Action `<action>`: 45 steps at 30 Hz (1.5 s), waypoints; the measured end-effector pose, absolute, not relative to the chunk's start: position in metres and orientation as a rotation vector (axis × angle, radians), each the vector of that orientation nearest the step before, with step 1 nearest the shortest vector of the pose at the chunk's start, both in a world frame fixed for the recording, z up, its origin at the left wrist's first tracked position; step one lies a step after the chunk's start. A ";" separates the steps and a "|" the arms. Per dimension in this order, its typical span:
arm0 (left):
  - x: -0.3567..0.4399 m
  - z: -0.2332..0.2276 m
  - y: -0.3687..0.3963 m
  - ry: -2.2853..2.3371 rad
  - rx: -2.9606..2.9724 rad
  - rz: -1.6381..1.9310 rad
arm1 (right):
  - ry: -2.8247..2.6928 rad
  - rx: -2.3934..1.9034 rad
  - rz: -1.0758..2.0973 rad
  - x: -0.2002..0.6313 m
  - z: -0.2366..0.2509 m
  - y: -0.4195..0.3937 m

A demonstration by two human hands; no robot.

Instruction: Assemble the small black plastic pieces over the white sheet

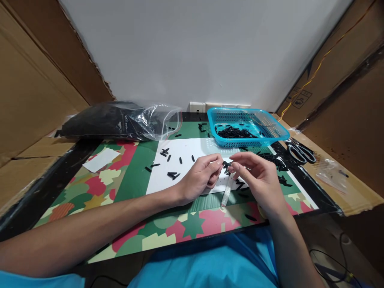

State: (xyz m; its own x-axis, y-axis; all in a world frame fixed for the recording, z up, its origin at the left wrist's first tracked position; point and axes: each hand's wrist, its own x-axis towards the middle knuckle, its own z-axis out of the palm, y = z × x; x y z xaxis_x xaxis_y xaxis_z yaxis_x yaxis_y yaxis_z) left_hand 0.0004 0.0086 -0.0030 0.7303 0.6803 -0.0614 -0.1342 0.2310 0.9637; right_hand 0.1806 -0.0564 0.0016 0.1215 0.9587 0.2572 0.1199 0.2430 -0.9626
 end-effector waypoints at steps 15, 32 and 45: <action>0.001 -0.008 0.008 0.498 1.278 0.702 | -1.386 -1.277 0.624 0.179 -0.001 -0.058; 0.001 -0.005 0.007 0.543 1.279 0.663 | -1.409 -1.212 0.620 0.176 -0.003 -0.060; 0.001 -0.003 0.010 0.553 1.192 0.630 | -1.584 -1.280 0.511 0.185 0.025 -0.050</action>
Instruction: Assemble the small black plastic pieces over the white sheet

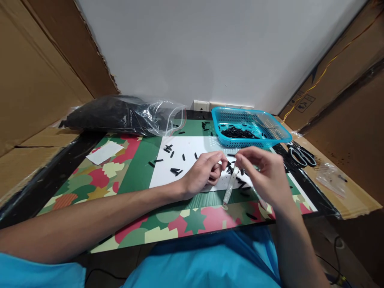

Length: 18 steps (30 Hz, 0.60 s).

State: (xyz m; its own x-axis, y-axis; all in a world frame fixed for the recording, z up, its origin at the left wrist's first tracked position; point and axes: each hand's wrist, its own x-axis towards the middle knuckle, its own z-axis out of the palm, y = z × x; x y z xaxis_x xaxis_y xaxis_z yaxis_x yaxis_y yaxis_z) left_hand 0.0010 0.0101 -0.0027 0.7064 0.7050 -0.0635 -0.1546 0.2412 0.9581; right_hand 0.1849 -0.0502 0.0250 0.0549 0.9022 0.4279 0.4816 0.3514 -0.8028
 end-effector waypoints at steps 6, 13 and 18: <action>-0.005 0.000 0.022 0.528 1.010 0.498 | -1.713 -1.580 -0.109 0.220 0.069 0.008; -0.006 0.002 0.026 0.554 0.864 0.618 | -2.072 -1.141 0.235 0.168 0.048 -0.029; -0.004 -0.003 0.027 0.471 0.832 0.650 | -2.276 -1.139 0.055 0.138 0.015 -0.048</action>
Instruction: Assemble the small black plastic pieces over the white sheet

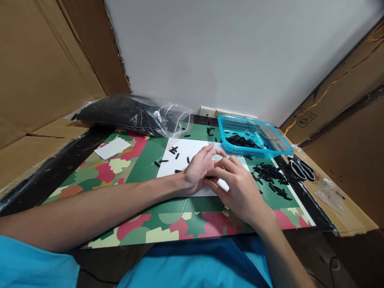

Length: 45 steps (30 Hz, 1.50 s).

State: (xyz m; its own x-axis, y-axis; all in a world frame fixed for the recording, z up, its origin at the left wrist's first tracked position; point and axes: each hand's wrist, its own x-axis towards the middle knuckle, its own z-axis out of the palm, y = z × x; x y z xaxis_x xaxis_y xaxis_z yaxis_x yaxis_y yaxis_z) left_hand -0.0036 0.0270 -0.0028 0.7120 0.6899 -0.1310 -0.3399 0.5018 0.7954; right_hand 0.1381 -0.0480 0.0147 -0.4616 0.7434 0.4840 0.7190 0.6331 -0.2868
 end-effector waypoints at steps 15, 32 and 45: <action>0.000 -0.007 0.017 0.470 1.247 0.560 | -1.385 -1.158 0.663 0.171 0.013 -0.062; -0.006 0.003 0.010 0.554 1.490 0.640 | -1.205 -1.078 0.910 0.177 0.000 -0.050; -0.005 0.001 0.006 0.577 1.479 0.699 | -1.188 -1.037 0.945 0.179 0.002 -0.050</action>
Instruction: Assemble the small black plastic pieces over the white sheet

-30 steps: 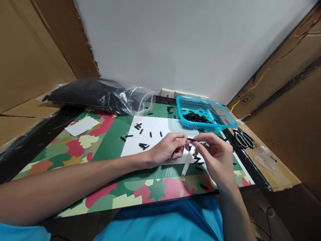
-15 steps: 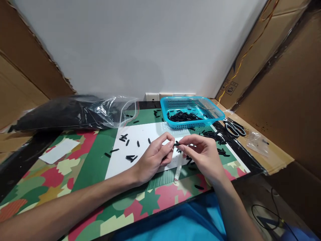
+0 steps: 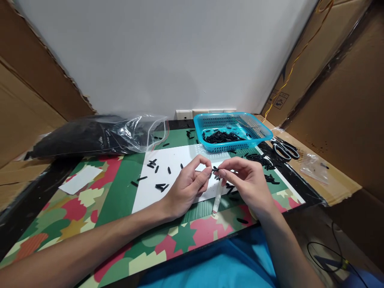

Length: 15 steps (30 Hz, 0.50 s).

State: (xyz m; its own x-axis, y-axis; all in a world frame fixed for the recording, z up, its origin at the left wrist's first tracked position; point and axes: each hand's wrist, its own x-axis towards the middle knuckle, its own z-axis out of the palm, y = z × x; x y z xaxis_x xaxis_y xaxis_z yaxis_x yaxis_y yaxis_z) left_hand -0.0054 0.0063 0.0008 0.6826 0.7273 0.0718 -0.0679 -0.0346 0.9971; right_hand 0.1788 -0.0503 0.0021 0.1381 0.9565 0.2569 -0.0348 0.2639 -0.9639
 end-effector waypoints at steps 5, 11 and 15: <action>-0.005 0.001 0.005 0.567 1.472 0.713 | -1.165 -1.002 0.945 0.180 0.002 -0.051; -0.005 0.002 0.005 0.572 1.474 0.731 | -1.169 -1.028 0.915 0.178 0.003 -0.052; -0.005 0.002 0.005 0.580 1.485 0.739 | -1.175 -1.033 0.904 0.177 0.004 -0.053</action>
